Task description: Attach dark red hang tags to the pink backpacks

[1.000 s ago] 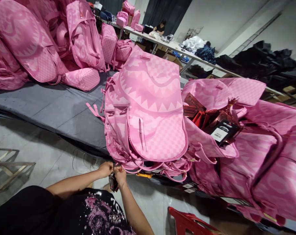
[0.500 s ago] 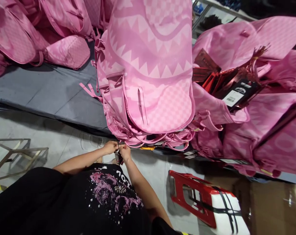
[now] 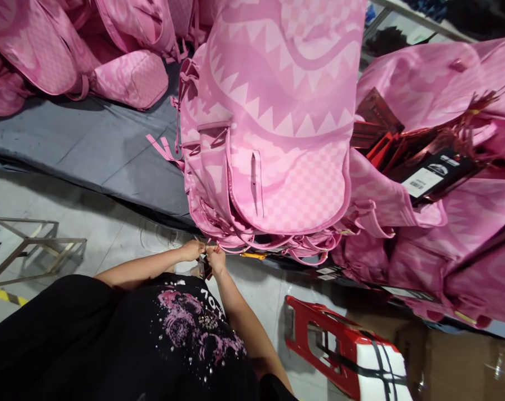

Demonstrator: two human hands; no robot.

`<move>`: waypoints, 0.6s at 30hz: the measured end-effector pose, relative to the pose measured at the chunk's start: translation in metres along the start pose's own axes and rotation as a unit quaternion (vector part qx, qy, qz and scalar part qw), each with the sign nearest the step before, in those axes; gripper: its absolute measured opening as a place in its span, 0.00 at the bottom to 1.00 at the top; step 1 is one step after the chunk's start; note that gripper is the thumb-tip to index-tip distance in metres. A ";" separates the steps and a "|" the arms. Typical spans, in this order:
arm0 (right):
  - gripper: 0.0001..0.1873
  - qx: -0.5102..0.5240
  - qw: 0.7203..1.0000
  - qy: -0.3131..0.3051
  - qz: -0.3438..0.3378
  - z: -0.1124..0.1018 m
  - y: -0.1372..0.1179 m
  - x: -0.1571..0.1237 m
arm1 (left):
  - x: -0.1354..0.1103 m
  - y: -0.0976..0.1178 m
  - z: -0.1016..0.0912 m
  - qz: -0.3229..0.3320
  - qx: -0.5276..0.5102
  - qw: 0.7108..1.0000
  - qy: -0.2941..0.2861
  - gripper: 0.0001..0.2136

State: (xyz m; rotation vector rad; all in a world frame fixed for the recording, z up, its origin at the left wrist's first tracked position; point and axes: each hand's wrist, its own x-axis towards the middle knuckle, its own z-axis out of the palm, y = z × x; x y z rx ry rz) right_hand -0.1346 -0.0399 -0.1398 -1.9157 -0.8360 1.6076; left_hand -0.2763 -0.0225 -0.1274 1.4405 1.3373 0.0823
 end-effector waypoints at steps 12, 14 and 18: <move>0.14 0.009 0.999 -0.002 0.033 0.000 -0.003 -0.003 | -0.010 0.005 -0.003 -0.010 0.004 1.000 0.028 0.14; 0.14 0.012 0.999 -0.002 0.034 0.000 -0.003 -0.003 | -0.011 0.005 -0.002 -0.006 0.003 0.999 0.035 0.14; 0.14 0.013 0.999 -0.001 0.035 0.000 -0.004 -0.006 | -0.013 0.007 -0.003 0.001 0.003 1.000 0.028 0.13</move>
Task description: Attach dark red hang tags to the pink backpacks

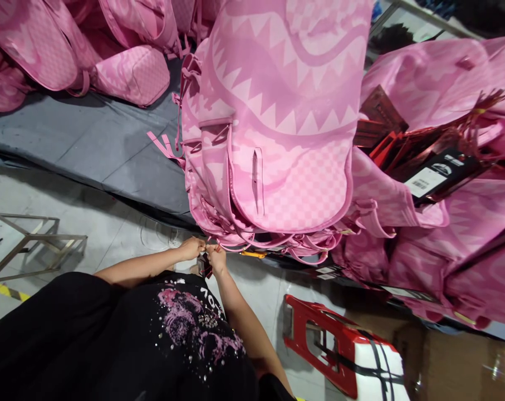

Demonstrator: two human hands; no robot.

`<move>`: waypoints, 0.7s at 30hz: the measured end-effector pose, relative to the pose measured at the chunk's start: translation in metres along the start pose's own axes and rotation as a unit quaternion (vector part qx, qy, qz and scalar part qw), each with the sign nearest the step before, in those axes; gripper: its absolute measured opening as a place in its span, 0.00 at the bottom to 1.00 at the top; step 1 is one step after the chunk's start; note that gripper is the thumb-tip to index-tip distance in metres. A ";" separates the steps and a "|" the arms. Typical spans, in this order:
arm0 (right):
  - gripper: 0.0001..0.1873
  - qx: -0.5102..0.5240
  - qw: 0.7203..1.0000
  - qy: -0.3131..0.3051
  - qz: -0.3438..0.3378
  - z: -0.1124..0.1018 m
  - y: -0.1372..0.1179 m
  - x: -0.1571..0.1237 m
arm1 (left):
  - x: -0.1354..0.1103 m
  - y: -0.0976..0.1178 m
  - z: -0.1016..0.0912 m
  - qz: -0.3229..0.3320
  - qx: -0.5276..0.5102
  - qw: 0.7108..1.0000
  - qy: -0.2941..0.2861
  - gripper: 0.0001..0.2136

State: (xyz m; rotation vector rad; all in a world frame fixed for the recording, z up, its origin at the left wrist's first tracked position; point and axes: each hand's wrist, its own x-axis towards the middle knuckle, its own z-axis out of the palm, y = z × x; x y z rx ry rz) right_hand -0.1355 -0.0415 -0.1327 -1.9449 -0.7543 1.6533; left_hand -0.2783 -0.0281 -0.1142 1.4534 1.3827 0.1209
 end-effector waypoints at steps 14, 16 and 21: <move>0.17 0.001 1.000 0.002 -0.013 -0.002 0.003 -0.004 | -0.001 -0.001 0.003 0.021 0.019 0.999 0.029 0.13; 0.17 -0.001 1.000 0.004 -0.019 -0.001 0.004 -0.004 | -0.003 -0.001 0.002 0.024 0.014 0.999 0.032 0.13; 0.16 -0.011 0.999 0.023 -0.046 0.004 0.008 -0.005 | -0.011 -0.001 -0.005 0.034 -0.015 0.997 0.069 0.08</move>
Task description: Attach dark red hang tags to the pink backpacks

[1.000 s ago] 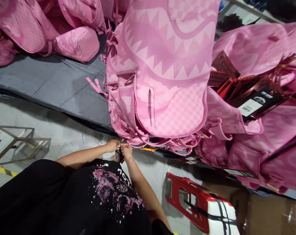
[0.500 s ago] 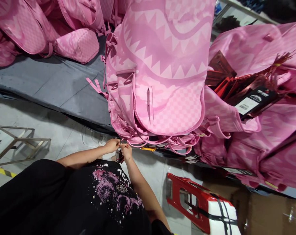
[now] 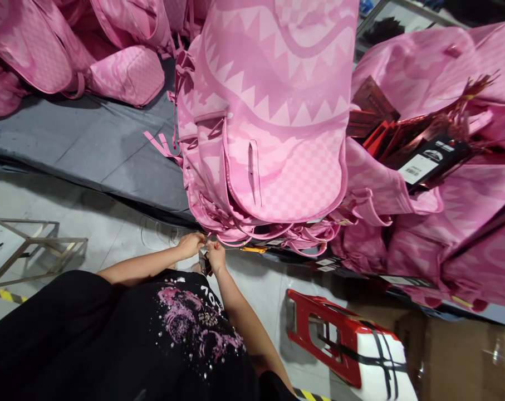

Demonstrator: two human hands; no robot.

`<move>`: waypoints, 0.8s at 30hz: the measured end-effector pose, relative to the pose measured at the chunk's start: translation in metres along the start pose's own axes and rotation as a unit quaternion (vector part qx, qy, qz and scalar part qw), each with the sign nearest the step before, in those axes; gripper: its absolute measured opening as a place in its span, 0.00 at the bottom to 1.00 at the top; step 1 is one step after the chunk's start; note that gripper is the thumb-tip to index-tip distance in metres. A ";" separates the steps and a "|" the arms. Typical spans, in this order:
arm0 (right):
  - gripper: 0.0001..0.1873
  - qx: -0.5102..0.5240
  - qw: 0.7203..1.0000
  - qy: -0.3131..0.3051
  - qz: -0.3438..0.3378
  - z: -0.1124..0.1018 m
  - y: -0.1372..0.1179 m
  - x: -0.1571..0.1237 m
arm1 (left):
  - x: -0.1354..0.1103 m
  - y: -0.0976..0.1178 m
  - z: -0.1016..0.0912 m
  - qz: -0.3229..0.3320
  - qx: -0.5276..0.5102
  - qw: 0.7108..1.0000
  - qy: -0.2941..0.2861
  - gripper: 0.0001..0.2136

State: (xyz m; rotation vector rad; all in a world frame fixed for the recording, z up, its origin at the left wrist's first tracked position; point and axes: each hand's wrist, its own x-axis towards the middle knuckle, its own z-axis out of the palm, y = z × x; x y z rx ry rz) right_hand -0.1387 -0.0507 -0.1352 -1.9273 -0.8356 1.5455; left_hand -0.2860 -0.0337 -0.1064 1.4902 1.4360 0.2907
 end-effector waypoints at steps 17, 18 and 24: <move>0.13 -0.022 0.991 -0.079 -0.106 0.008 -0.017 -0.029 | 0.014 -0.007 0.010 -0.014 -0.269 0.963 -0.001 0.06; 0.15 -0.015 0.991 -0.087 -0.105 0.006 -0.018 -0.032 | 0.015 -0.009 0.010 -0.013 -0.282 0.959 0.003 0.06; 0.23 0.044 0.990 -0.094 -0.093 0.003 -0.023 -0.035 | 0.010 -0.010 0.005 -0.008 -0.319 0.946 0.046 0.06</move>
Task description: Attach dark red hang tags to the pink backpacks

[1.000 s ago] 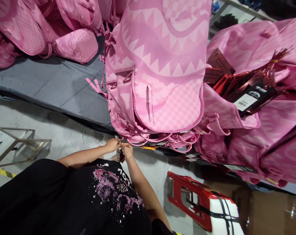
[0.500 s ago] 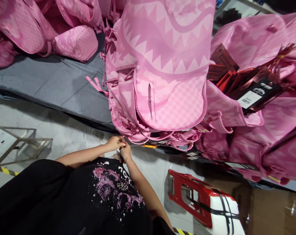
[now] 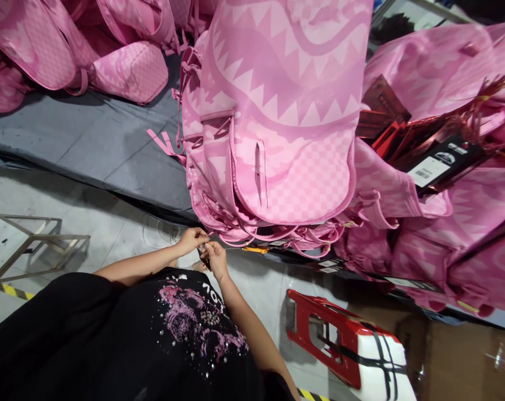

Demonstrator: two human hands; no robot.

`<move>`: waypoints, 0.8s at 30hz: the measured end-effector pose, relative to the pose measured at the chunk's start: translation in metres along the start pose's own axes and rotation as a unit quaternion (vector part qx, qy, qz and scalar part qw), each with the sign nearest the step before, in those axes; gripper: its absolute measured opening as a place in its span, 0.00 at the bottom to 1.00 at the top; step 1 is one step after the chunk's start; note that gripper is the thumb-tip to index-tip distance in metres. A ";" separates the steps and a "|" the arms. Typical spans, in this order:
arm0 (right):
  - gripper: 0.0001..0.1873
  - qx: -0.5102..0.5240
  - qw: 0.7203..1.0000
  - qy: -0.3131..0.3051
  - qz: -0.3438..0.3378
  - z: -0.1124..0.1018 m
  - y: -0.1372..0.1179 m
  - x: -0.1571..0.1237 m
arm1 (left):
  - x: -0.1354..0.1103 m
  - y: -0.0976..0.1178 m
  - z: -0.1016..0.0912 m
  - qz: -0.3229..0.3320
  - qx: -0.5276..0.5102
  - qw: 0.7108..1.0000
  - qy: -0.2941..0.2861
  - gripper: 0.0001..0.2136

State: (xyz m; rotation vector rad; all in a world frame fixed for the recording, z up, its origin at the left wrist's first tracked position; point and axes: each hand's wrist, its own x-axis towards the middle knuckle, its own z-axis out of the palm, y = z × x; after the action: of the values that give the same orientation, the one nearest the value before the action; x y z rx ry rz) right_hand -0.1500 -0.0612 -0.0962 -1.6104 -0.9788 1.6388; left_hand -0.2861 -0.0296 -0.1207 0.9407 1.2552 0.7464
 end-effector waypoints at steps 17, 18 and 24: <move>0.24 0.157 0.986 0.053 0.009 -0.002 0.000 0.009 | -0.023 0.000 -0.005 0.041 0.149 0.988 -0.016 0.09; 0.23 0.161 0.985 0.056 0.003 -0.001 -0.001 0.010 | -0.025 -0.001 -0.004 0.047 0.164 0.985 -0.034 0.09; 0.22 0.150 0.985 0.083 -0.023 0.003 -0.001 0.010 | -0.032 0.005 -0.007 0.061 0.257 0.961 -0.080 0.09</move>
State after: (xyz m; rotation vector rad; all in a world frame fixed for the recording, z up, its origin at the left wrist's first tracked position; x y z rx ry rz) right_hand -0.1534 -0.0524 -0.1010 -1.4804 -0.6454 1.5118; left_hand -0.2984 -0.0542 -0.1030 1.4820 1.2780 0.4282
